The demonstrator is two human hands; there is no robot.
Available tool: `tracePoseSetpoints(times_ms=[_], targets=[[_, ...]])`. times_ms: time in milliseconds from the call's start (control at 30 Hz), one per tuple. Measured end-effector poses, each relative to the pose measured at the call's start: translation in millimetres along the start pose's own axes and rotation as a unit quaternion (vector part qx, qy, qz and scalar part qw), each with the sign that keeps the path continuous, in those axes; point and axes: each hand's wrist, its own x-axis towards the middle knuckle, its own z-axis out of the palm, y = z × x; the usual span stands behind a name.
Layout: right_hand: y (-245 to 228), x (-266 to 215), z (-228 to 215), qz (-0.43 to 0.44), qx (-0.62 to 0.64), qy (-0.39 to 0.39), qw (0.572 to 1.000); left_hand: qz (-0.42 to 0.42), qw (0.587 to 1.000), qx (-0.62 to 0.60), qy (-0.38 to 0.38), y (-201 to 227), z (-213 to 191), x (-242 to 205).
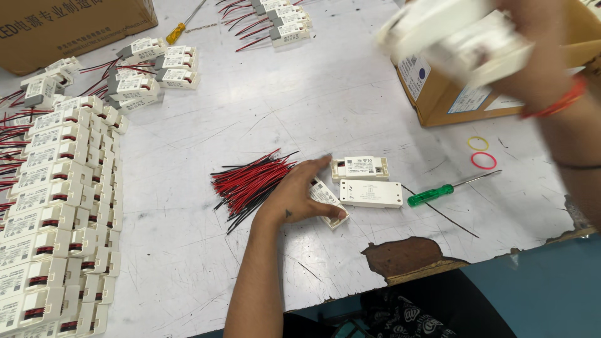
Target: The person assembles small white electrical components by inserting red and black wires into terminals and tightening them with a green screwdriver. They handle multiple units, stacking completed ones and retrieving new ones from a cardboard box.
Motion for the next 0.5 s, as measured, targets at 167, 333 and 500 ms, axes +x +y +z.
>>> tracePoseSetpoints(times_ms=[167,333,500], targets=[[-25.0,-10.0,105.2,-0.073,-0.168,-0.117,0.976,0.003,0.998,-0.062,0.024,1.1,-0.6,2.7],[-32.9,-33.2,156.8,-0.013,-0.208,-0.196,0.958,-0.016,0.996,-0.083,0.036,3.2,-0.3,3.5],[-33.5,-42.1,170.0,0.033,-0.182,-0.248,0.951,-0.027,0.997,-0.059,0.031,2.7,0.2,4.1]])
